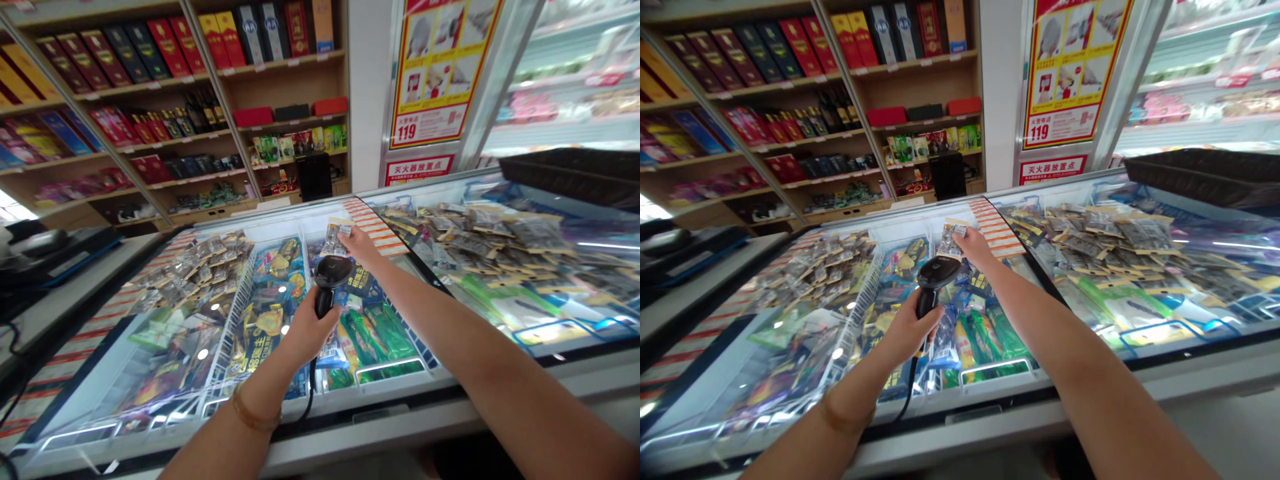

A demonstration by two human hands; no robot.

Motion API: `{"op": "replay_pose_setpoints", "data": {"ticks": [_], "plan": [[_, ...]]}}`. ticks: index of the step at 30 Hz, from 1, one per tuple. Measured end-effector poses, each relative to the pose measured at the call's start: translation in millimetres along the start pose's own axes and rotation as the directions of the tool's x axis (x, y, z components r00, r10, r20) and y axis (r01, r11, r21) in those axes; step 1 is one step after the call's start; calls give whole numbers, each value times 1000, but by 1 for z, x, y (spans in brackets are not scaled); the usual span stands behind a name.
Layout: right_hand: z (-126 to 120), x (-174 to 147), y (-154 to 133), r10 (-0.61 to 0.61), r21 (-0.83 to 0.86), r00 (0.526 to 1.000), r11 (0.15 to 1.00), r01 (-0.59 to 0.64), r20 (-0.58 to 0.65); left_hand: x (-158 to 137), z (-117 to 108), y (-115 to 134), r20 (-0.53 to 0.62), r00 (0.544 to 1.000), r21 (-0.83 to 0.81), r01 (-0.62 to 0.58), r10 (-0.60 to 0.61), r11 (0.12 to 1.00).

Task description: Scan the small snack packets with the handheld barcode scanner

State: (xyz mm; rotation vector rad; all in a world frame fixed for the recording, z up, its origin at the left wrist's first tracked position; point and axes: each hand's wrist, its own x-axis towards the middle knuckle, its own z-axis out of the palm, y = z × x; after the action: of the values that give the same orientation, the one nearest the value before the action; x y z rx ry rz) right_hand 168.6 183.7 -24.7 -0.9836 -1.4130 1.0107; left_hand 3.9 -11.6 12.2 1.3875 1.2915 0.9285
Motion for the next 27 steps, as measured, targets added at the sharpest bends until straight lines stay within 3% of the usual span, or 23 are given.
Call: {"op": "replay_pose_setpoints", "data": {"ticks": [5,10,13,17,21,27], "plan": [[-4,4,6,-41,-105,999,994,38,-29,0,2,3,-31,999,-19,6,-7,1000],[-8,5,8,-43,-198,978,980,2,-203,-3,-1,11,-126,992,-154,5,-25,988],[-7,3,2,28,-203,968,976,-81,-250,-15,-19,17,-174,985,-263,-34,-13,964],[12,2,-15,104,-178,980,975,-135,-171,-47,-68,17,-239,971,-222,-73,18,972],[70,10,-44,142,-162,990,977,-139,7,-83,-122,3,-363,932,-212,-72,-10,975],[218,42,-90,117,-158,973,984,-86,197,-129,-171,-16,-491,859,-377,-56,-148,925]]}}
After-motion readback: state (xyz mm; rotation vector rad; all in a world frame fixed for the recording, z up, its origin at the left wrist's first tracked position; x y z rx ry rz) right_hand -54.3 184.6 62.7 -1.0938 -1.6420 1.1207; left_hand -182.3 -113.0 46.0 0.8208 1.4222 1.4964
